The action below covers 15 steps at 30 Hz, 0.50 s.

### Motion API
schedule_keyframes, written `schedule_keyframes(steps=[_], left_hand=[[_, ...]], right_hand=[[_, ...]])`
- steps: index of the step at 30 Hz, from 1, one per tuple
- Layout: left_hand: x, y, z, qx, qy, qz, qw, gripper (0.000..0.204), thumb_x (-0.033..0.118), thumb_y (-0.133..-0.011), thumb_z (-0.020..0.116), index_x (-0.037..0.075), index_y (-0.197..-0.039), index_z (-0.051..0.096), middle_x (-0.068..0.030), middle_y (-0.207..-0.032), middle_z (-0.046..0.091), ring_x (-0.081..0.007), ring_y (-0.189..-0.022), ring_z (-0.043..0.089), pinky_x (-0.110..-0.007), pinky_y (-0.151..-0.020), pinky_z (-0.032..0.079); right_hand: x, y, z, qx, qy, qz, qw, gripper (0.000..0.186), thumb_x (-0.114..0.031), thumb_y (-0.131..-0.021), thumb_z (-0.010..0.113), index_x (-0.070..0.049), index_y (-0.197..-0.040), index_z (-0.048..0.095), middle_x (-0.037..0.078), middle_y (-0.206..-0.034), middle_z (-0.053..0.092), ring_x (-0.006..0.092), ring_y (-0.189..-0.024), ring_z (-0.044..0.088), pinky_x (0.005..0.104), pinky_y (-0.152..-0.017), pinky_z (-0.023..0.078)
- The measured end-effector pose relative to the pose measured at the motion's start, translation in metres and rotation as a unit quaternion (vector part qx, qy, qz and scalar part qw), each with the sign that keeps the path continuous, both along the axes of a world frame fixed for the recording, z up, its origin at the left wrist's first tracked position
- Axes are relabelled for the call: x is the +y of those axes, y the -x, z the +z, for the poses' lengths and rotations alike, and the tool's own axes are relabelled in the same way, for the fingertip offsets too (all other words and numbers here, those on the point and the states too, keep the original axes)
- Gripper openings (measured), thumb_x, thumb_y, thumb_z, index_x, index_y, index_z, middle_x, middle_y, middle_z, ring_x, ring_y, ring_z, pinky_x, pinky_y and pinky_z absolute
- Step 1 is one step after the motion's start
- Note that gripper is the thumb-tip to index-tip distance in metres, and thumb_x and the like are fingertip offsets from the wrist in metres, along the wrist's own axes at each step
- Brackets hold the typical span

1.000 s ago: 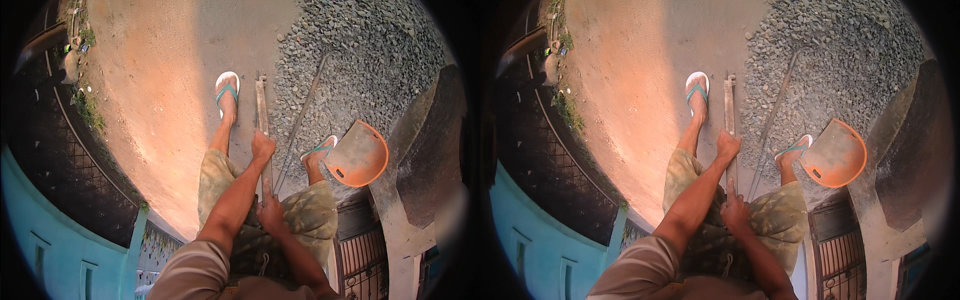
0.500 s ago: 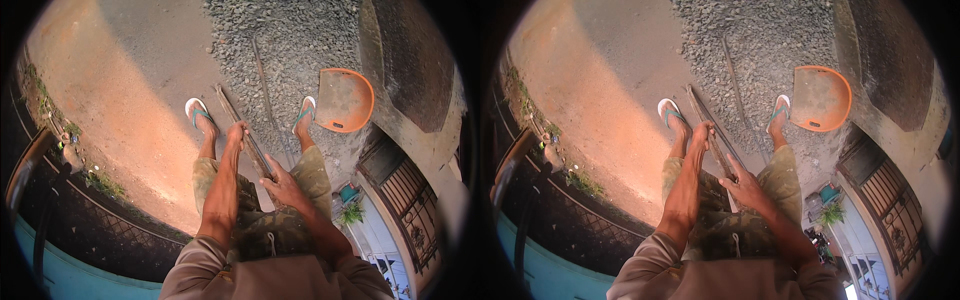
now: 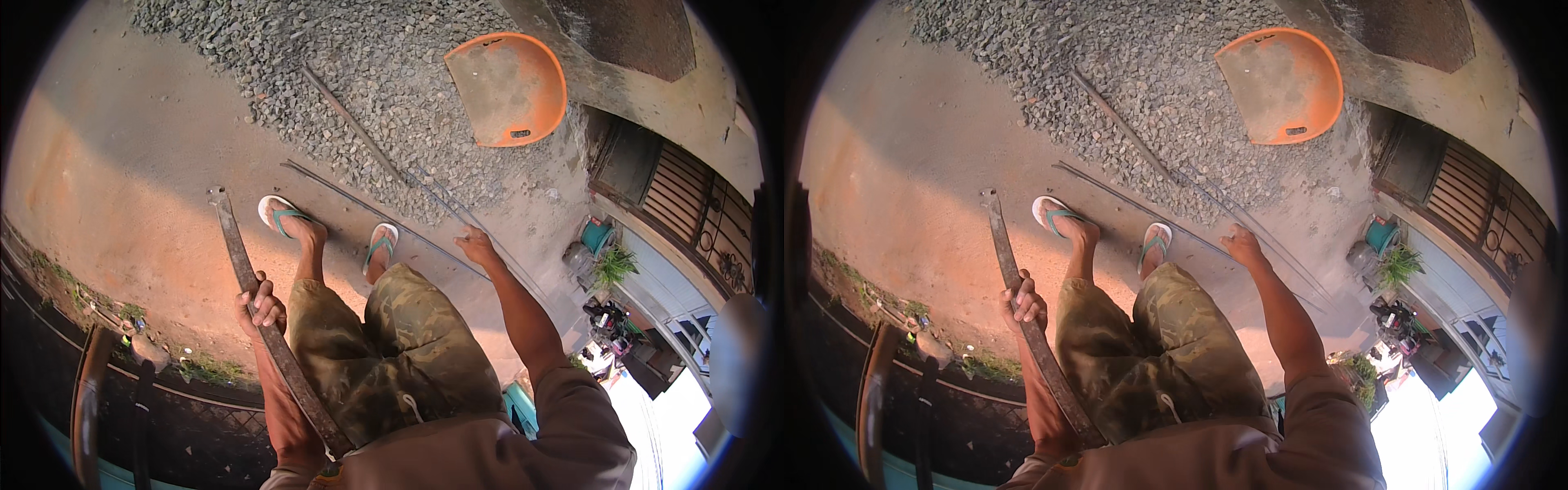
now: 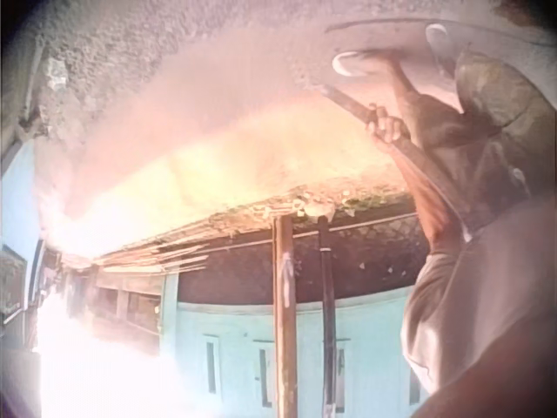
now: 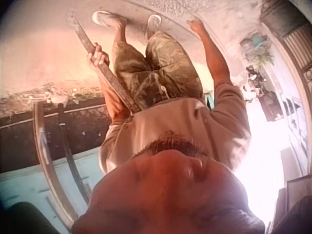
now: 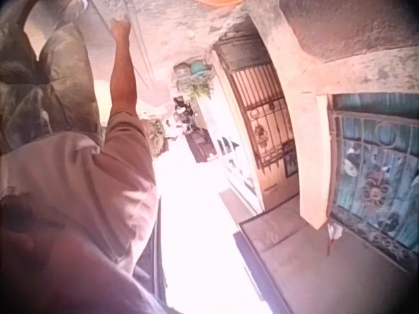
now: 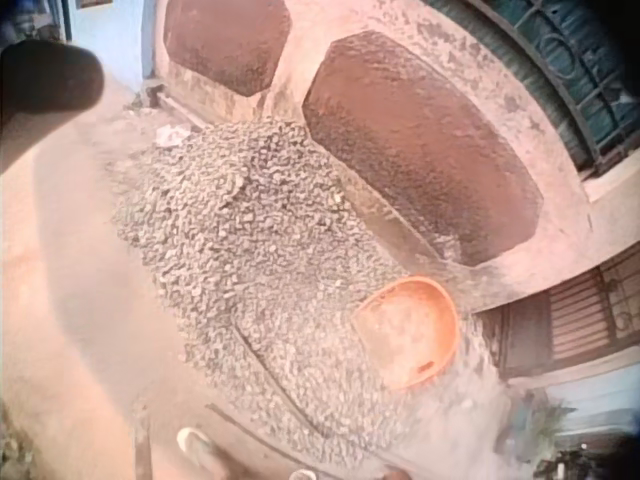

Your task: The person walks along a paved path carrying metal rods, then stops to bend and cut them using a long metal bar as a lever against the ground. The person handles several rods, positioning them and applying force to break them into shorter pieces.

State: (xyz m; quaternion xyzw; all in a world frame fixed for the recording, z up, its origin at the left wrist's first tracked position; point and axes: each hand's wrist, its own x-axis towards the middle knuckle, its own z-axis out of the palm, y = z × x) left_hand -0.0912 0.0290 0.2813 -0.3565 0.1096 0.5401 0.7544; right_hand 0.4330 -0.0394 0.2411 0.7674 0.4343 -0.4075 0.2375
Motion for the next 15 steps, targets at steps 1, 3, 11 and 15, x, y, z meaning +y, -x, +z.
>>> schedule_keyframes(steps=[1,3,11,15], left_hand=[[-0.010,-0.010,-0.001,0.009,0.006,0.009,1.000,0.040,0.010,-0.089,0.046,-0.010,-0.122,0.035,-0.0094,-0.075,0.045,-0.0139,-0.046,0.050,-0.030,-0.046,0.047],[-0.030,-0.035,-0.009,0.030,0.019,0.004,0.999,0.040,0.009,-0.088,0.046,-0.010,-0.121,0.035,-0.0095,-0.075,0.045,-0.0142,-0.046,0.049,-0.030,-0.046,0.047],[-0.081,-0.094,-0.020,0.104,0.093,-0.191,0.972,0.048,0.009,-0.080,0.044,-0.003,-0.125,0.033,-0.0079,-0.071,0.046,-0.0132,-0.043,0.049,-0.030,-0.042,0.045],[-0.082,-0.118,-0.023,0.116,0.086,-0.241,0.960,0.045,0.010,-0.079,0.046,-0.003,-0.120,0.033,-0.0086,-0.072,0.048,-0.0123,-0.041,0.047,-0.029,-0.041,0.044]], right_hand=[[-0.023,-0.022,-0.035,-0.018,0.011,0.075,0.997,0.050,-0.039,-0.088,0.056,-0.004,-0.122,0.054,0.024,-0.114,0.058,0.0284,-0.105,0.057,0.0358,-0.093,0.044],[-0.062,-0.063,-0.104,-0.040,0.071,0.035,0.996,0.053,-0.038,-0.086,0.057,-0.005,-0.127,0.050,0.020,-0.126,0.053,0.0323,-0.117,0.050,0.0397,-0.099,0.040],[-0.089,-0.161,-0.285,-0.097,-0.037,-0.080,0.991,0.039,-0.023,-0.087,0.050,-0.004,-0.121,0.050,0.022,-0.120,0.056,0.0385,-0.113,0.052,0.0464,-0.094,0.043],[-0.102,-0.155,-0.305,-0.152,-0.193,-0.056,0.968,0.039,-0.024,-0.084,0.059,-0.010,-0.118,0.048,0.016,-0.115,0.056,0.0361,-0.105,0.056,0.0471,-0.090,0.043]])
